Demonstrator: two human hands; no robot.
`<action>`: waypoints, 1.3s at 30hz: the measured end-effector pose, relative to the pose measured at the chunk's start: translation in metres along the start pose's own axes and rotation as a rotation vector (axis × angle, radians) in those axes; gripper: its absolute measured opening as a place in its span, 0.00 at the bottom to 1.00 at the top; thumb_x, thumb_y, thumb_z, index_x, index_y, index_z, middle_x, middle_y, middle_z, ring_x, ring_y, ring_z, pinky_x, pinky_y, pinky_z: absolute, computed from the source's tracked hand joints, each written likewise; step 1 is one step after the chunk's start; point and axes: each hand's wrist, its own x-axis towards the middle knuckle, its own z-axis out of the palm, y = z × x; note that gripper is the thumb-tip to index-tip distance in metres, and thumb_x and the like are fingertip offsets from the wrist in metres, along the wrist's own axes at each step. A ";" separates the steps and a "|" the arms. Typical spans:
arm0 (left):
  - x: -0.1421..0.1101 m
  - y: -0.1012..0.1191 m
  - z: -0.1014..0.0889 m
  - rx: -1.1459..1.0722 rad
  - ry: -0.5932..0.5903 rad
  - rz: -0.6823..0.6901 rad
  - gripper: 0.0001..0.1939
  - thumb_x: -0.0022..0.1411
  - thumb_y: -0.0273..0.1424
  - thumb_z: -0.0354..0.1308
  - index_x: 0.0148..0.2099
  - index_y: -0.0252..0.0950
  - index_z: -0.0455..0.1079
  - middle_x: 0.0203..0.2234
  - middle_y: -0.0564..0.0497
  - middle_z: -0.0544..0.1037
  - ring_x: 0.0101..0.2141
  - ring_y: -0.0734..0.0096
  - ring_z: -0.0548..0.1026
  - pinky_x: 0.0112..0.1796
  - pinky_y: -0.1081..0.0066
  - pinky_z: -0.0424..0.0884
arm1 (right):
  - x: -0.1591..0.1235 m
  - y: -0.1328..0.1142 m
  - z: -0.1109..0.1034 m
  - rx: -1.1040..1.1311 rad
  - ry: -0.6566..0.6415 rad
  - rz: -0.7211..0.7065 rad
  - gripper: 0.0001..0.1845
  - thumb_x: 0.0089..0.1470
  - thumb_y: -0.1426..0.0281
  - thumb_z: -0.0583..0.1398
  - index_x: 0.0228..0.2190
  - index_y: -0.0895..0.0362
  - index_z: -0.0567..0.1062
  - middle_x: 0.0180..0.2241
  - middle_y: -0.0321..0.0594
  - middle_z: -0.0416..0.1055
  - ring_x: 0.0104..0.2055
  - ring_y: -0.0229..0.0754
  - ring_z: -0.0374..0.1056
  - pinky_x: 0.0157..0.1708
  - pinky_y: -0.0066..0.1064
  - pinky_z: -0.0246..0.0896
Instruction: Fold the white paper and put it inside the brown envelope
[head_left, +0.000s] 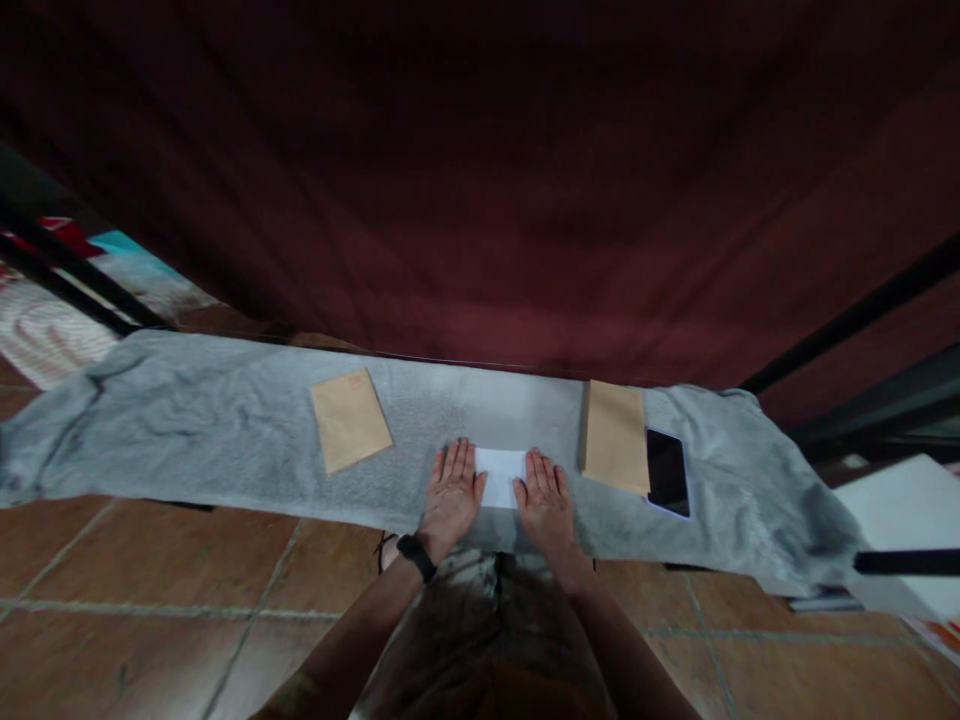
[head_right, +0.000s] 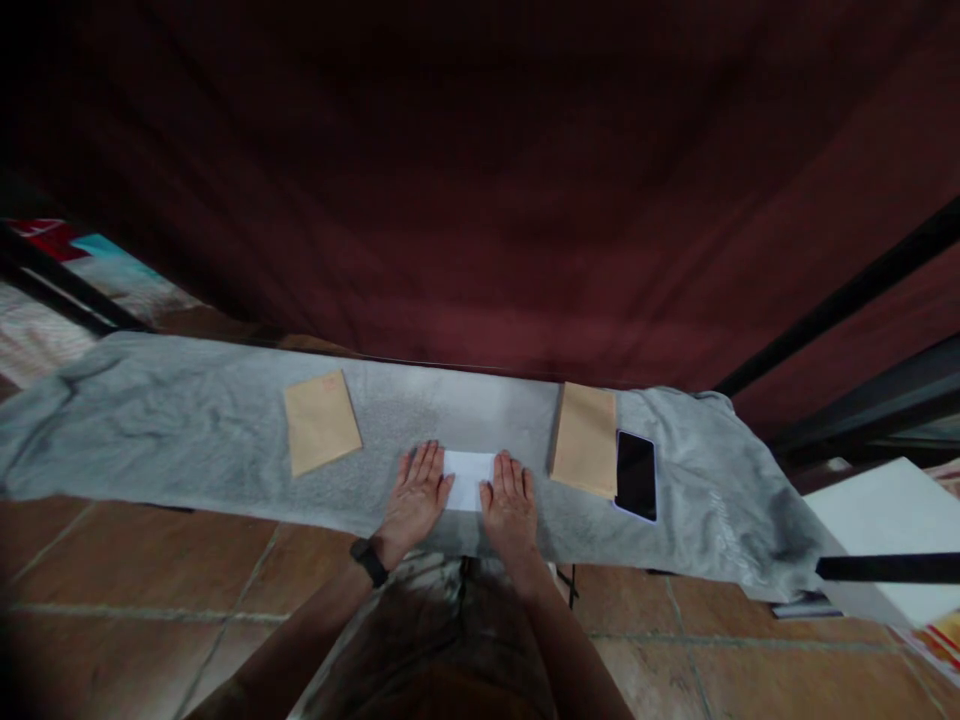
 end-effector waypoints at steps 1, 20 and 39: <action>0.001 0.007 -0.001 -0.010 0.001 0.020 0.28 0.73 0.37 0.40 0.70 0.30 0.56 0.68 0.42 0.58 0.69 0.59 0.52 0.67 0.53 0.48 | 0.000 0.000 0.000 0.005 0.008 -0.004 0.27 0.68 0.68 0.51 0.65 0.62 0.60 0.65 0.55 0.58 0.67 0.54 0.56 0.64 0.54 0.50; 0.004 0.048 0.003 -0.053 -0.068 0.126 0.28 0.71 0.43 0.47 0.70 0.45 0.56 0.69 0.46 0.57 0.68 0.49 0.52 0.65 0.44 0.48 | -0.055 0.010 -0.034 0.191 -0.051 -0.070 0.23 0.66 0.73 0.49 0.60 0.57 0.69 0.60 0.46 0.69 0.62 0.48 0.63 0.66 0.49 0.53; 0.013 0.055 0.003 -0.085 -0.129 0.310 0.27 0.71 0.32 0.43 0.70 0.44 0.55 0.70 0.51 0.56 0.69 0.59 0.52 0.66 0.45 0.47 | -0.062 0.016 -0.040 0.174 -0.100 -0.183 0.24 0.63 0.72 0.52 0.60 0.58 0.68 0.62 0.46 0.67 0.63 0.47 0.61 0.66 0.46 0.51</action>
